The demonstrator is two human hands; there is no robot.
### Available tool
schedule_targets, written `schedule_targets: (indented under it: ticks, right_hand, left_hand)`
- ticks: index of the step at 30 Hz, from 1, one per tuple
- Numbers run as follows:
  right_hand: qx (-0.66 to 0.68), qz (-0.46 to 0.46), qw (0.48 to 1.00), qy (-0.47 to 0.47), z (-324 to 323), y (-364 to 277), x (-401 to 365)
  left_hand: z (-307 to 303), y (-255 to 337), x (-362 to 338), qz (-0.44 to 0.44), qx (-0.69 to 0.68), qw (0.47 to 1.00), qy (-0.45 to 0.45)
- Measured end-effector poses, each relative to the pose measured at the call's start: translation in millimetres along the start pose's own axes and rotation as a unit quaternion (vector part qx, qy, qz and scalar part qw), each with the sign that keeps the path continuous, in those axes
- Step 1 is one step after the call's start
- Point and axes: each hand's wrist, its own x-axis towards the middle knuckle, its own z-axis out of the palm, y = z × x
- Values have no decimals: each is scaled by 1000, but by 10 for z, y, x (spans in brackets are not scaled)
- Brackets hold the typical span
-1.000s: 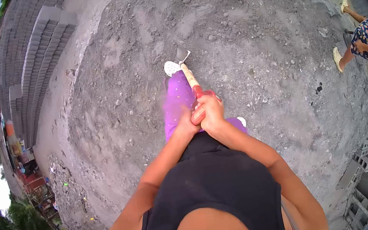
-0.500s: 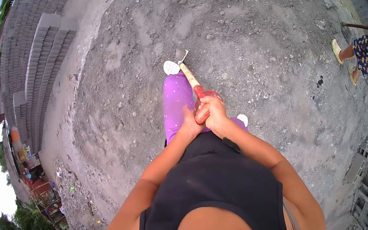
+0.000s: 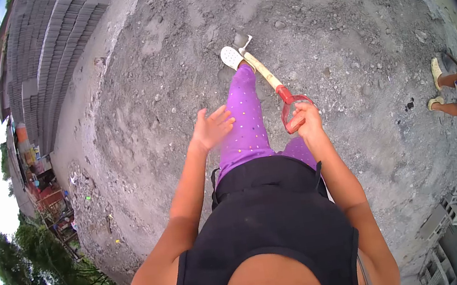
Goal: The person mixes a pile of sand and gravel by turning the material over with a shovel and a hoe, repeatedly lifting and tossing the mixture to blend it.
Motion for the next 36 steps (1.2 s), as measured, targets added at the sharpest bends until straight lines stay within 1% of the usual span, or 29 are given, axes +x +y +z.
schedule_targets:
  ticks: [1, 3, 5, 6, 7, 8, 9, 10, 12, 14, 15, 17, 18, 19, 20, 21, 22, 23, 24, 25, 26, 27, 28, 29, 30, 32, 33, 34, 36]
  right_hand:
    - [0, 8, 1000, 0, 29, -23, -16]
    - [-8, -11, 1000, 8, 137, -35, -4]
    - [-6, -42, 999, 25, 364, 16, 23]
    - [-4, -43, 999, 25, 360, -109, 183]
    - [-15, -76, 995, 56, 322, -345, 442]
    - [-26, -105, 990, 88, 247, -503, 627]
    - [-22, -99, 991, 91, 127, -564, 717]
    - [0, -92, 993, 69, 33, -651, 796]
    - [18, -80, 995, 56, -62, -625, 852]
    - [31, -114, 991, 59, -80, -477, 826]
    - [32, -122, 990, 55, -97, -460, 822]
    - [13, -116, 993, 29, -106, -506, 709]
    - [3, -108, 994, 9, -98, -508, 699]
    - [-4, -135, 990, 35, -150, -472, 880]
    - [-3, -139, 990, 25, -202, -497, 1012]
    - [-8, -205, 977, 51, -262, -571, 1124]
    - [-15, -269, 960, 79, -359, -665, 1237]
    - [-23, -270, 960, 76, -528, -814, 1439]
    - [-34, -220, 973, 62, -699, -965, 1685]
    - [-39, -168, 984, 50, -769, -1008, 1827]
    - [-35, -164, 984, 54, -755, -968, 1820]
    - [-68, -187, 978, 61, -719, -918, 1714]
    - [-104, -211, 970, 67, -672, -885, 1607]
    - [-112, -236, 952, 161, -527, -812, 1443]
    - [-123, -236, 950, 166, -500, -755, 1376]
    - [-101, -273, 939, 186, -457, -652, 1387]
    - [-107, -260, 940, 195, -477, -658, 1428]
    - [-111, -259, 939, 195, -500, -658, 1458]
    - [-108, -290, 930, 200, -414, -725, 1344]
  left_hand:
    - [-120, 182, -156, 57, 17, 998, 32]
    - [-730, 511, -363, 143, 33, 979, 143]
    - [-1519, 689, -530, 223, 40, 941, 251]
    - [-1826, 654, -669, 256, 38, 913, 315]
    - [-2246, 568, -762, 262, 34, 890, 372]
    - [-2648, 413, -857, 250, 38, 870, 422]
    - [-2936, 149, -982, 199, 28, 864, 461]
    - [-3055, -4, -1036, 149, 20, 857, 494]
    - [-2859, -400, -1126, 35, 13, 853, 521]
    - [-2929, -719, -1070, 20, 32, 880, 473]
    - [-2859, -832, -1028, 20, 24, 880, 474]
    - [-2685, -832, -818, 37, 82, 906, 414]
    - [-2592, -774, -711, 50, 76, 907, 410]
    - [-2505, -685, -616, 63, 107, 911, 394]
    - [-2430, -571, -554, 72, 140, 912, 378]
    - [-2352, -431, -461, 80, 137, 913, 375]
    - [-2275, -337, -376, 116, 142, 905, 383]
    - [-2210, -323, -339, 147, 144, 896, 395]
    - [-2136, -308, -339, 146, 140, 895, 397]
    - [-2039, -237, -346, 159, 183, 902, 359]
    - [-1955, -181, -378, 170, 226, 905, 318]
    - [-1897, -177, -439, 163, 230, 904, 321]
    - [-1831, -194, -477, 185, 239, 904, 301]
    - [-1756, -238, -489, 208, 244, 905, 280]
    - [-1717, -289, -519, 200, 235, 909, 281]
    - [-1661, -289, -618, 148, 93, 941, 289]
    - [-1592, -246, -672, 129, -13, 951, 282]
    - [-1596, -192, -683, 128, -17, 950, 283]
    - [-1697, 70, -582, 106, -101, 941, 304]
